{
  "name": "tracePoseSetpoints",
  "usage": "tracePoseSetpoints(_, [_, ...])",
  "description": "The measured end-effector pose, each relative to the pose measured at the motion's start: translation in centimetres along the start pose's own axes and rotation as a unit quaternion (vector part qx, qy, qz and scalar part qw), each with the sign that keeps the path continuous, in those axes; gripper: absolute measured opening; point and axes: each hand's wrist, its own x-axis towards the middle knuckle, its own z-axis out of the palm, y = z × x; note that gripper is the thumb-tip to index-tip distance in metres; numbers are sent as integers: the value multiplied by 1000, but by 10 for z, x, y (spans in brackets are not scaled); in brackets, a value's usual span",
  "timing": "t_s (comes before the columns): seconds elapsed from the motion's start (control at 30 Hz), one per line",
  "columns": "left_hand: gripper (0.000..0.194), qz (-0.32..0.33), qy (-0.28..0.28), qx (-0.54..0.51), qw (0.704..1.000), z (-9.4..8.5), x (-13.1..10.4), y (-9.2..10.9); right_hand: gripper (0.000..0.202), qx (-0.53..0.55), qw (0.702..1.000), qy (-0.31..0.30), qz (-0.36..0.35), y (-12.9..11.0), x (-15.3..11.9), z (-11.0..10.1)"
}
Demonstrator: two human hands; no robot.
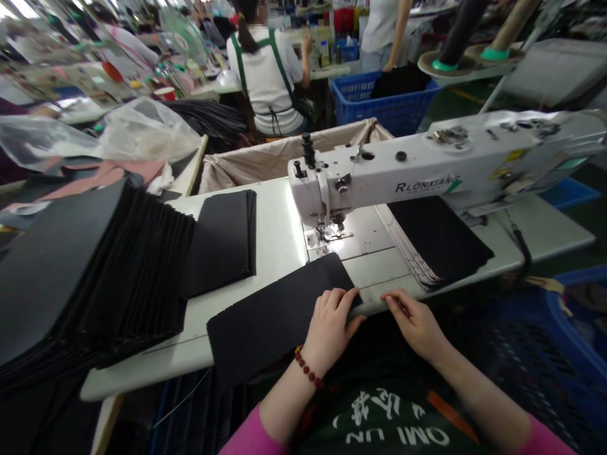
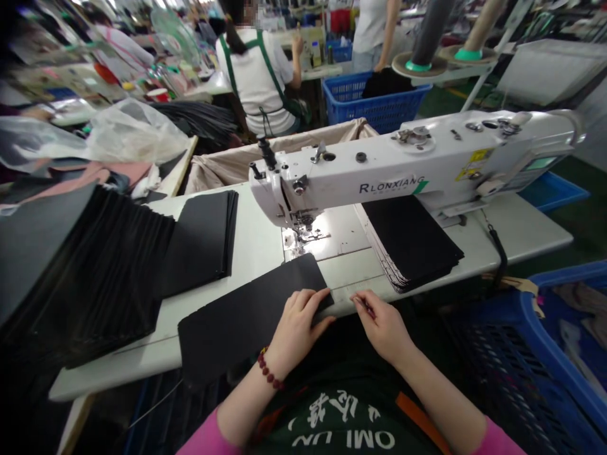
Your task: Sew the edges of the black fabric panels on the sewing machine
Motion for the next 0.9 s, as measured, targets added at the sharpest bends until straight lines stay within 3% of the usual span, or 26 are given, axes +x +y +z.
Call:
tracePoseSetpoints(0.13, [11, -8, 8, -33, 999, 15, 18, 8, 29, -54, 997, -37, 43, 1, -16, -1])
tracePoseSetpoints(0.27, [10, -10, 7, -94, 996, 9, 21, 7, 25, -97, 994, -54, 20, -6, -16, -3])
tracePoseSetpoints(0.43, [12, -81, 17, -251, 964, -5, 18, -2, 20, -167, 984, -60, -28, -17, -10, 1])
tracePoseSetpoints(0.57, [14, -113, -2, -282, 953, -10, 18, -7, 21, -223, 970, -79, -54, -24, -7, 8])
tracePoseSetpoints(0.9, [16, -111, -53, -314, 941, -14, 15, -5, 23, -249, 963, -85, -63, -35, -10, 7])
